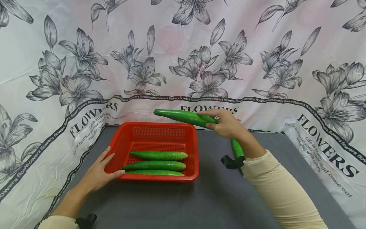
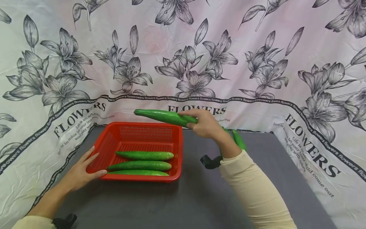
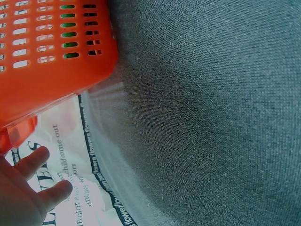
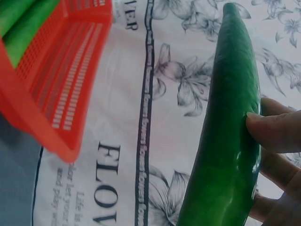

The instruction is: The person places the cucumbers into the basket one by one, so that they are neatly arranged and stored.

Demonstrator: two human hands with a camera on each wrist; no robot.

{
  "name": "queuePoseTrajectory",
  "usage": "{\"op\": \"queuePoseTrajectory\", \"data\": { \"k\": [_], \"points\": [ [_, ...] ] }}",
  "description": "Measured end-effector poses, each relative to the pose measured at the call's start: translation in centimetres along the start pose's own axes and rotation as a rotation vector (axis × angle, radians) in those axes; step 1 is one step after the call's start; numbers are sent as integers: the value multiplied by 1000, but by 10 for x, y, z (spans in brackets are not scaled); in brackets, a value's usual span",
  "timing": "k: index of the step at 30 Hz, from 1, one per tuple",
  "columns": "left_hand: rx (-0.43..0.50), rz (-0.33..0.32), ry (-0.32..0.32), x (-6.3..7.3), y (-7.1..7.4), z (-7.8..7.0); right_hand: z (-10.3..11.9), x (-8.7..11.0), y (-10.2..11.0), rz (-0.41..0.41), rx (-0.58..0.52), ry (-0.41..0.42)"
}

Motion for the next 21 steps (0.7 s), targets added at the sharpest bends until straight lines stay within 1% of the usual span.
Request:
{"op": "queuePoseTrajectory", "data": {
  "k": [3, 8, 14, 21],
  "points": [
    [0, 0, 6, 0, 0, 0, 1, -7, -9, 8, -20, 20],
    [3, 3, 12, 0, 0, 0, 3, -18, -23, 25, -74, 24],
    [3, 3, 17, 1, 1, 2, 8, -32, -41, 32, -100, 35],
    [13, 8, 18, 0, 1, 1, 5, -47, -66, 55, -163, -9]
  ]
}}
Point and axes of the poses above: each hand's wrist, its own x-axis away from the middle knuckle, its own y-axis out of the back of the hand, z = x × y, the point moved 1 cm from there along -x, towards the middle knuckle, and after that the axes turned 4 degrees about -z, right-handed, at the moved point
